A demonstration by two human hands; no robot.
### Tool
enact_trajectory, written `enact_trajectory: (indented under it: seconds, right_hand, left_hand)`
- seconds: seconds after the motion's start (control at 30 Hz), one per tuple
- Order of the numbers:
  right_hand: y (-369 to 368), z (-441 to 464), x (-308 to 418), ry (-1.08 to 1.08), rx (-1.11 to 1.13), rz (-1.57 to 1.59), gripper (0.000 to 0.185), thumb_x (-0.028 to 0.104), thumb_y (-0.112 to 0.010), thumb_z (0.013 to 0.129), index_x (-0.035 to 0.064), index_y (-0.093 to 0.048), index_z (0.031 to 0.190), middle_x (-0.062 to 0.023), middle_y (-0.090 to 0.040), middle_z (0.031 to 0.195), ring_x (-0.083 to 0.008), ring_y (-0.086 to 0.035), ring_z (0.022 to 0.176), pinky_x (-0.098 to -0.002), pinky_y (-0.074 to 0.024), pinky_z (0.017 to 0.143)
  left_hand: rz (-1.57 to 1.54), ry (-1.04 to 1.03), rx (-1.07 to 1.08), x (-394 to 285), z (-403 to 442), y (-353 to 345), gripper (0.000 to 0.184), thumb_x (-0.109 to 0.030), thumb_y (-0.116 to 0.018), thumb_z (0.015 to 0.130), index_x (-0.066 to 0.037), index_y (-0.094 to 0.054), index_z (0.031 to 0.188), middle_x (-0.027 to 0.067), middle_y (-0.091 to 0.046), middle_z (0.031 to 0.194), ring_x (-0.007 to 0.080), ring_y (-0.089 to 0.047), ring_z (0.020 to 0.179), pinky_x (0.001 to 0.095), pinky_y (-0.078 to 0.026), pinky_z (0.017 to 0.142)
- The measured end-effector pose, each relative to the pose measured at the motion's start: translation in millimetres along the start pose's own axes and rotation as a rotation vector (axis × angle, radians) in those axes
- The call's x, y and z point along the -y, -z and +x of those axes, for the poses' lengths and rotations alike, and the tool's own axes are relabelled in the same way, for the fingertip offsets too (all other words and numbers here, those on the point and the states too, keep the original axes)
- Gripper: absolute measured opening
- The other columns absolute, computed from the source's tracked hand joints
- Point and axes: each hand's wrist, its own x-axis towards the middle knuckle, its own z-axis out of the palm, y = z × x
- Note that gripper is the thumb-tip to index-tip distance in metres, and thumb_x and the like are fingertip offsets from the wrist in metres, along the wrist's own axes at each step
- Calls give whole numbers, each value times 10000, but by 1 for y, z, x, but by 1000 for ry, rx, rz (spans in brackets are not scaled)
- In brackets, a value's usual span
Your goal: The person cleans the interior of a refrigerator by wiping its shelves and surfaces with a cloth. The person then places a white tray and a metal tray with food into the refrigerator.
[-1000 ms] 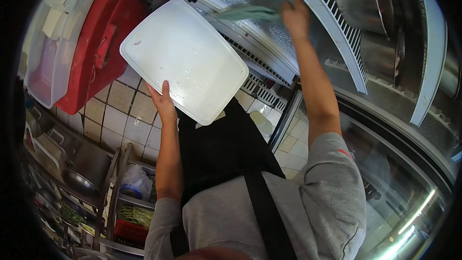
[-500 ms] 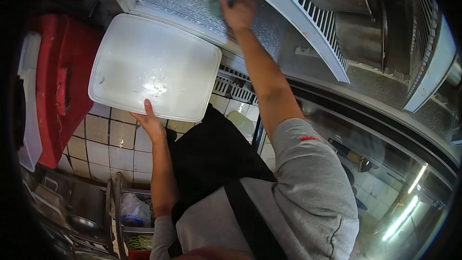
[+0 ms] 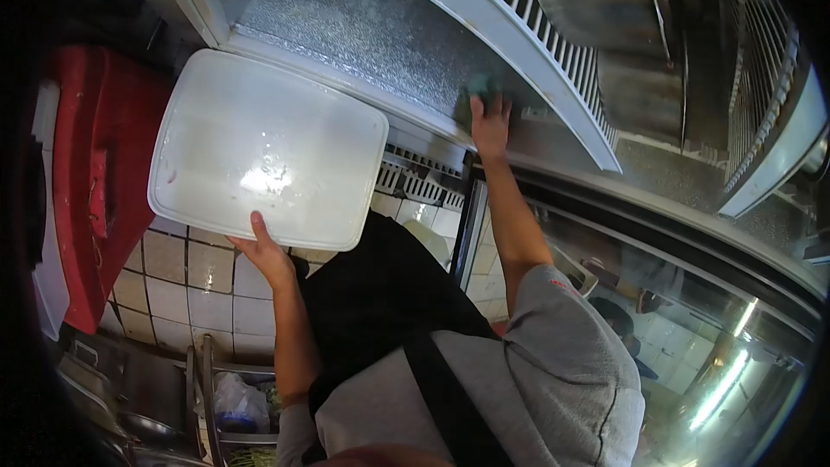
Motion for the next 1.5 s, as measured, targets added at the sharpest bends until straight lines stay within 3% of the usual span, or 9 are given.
enact_trajectory:
  seconds: [0.1,0.13,0.23,0.6,0.93,1.0,1.27,1.4,1.5]
  right_hand:
    - [-44,25,-10,-51,-101,-157,669,498,-457,857,-13,-374,1282,-242,-410,1286,-533,-408,1092,-499,-362,946]
    - [-45,55,1,-84,-137,-154,760,562,-373,870,-119,-420,1205,-318,-416,1250,-478,-409,1145,-479,-357,959]
    - [-68,160,-28,88,-74,-269,724,558,-380,861,-94,-484,1157,-308,-469,1197,-446,-438,1130,-472,-391,923]
    - [-117,384,-5,-163,-139,-259,600,491,-447,829,-5,-528,1158,-253,-525,1157,-400,-493,1086,-455,-400,917]
    - [-149,400,204,330,-450,150,498,392,-518,799,76,-545,1183,-201,-568,1133,-359,-533,1059,-431,-398,922]
    - [-135,405,233,367,-213,198,487,342,-535,799,80,-525,1210,-197,-565,1144,-348,-525,1080,-413,-390,935]
    - [-172,481,265,687,7,526,449,251,-558,804,72,-525,1215,-182,-552,1185,-279,-523,1109,-336,-375,946]
    - [-169,441,266,782,69,710,410,146,-570,782,47,-546,1179,-151,-577,1151,-229,-547,1065,-300,-396,918]
    - [-143,368,281,824,-113,556,412,92,-571,742,56,-566,1152,-134,-591,1119,-225,-554,1039,-293,-407,904]
  left_hand:
    - [-41,-13,-9,5,0,0,583,-141,-522,901,21,-186,1348,183,-325,1333,242,-367,1186,345,-274,1020]
    - [-65,-17,-10,8,1,0,573,-139,-514,905,20,-184,1346,182,-324,1331,236,-365,1185,345,-276,1017]
    - [-120,-28,-38,15,5,-3,563,-120,-506,906,18,-180,1344,175,-320,1333,230,-360,1187,343,-270,1018]
    - [-132,-130,-113,39,17,-1,643,-77,-541,857,33,-151,1357,209,-309,1324,272,-344,1187,379,-249,1013]
    - [-146,-97,-151,43,14,-2,678,-84,-547,866,2,-108,1376,195,-321,1318,251,-357,1173,360,-253,1008]
    - [-146,-86,-147,43,15,-2,680,-76,-545,866,2,-104,1377,187,-328,1312,242,-361,1168,355,-255,1006]
    - [-163,-85,-171,46,15,-1,701,-53,-545,853,4,-89,1382,184,-329,1310,237,-364,1164,351,-259,1007]
    - [-179,-147,-160,53,16,0,680,-37,-535,860,-15,-112,1393,154,-368,1290,211,-408,1127,306,-323,964]
    - [-164,-129,-159,54,17,1,666,-50,-543,862,-8,-131,1385,153,-370,1285,209,-409,1128,313,-321,970]
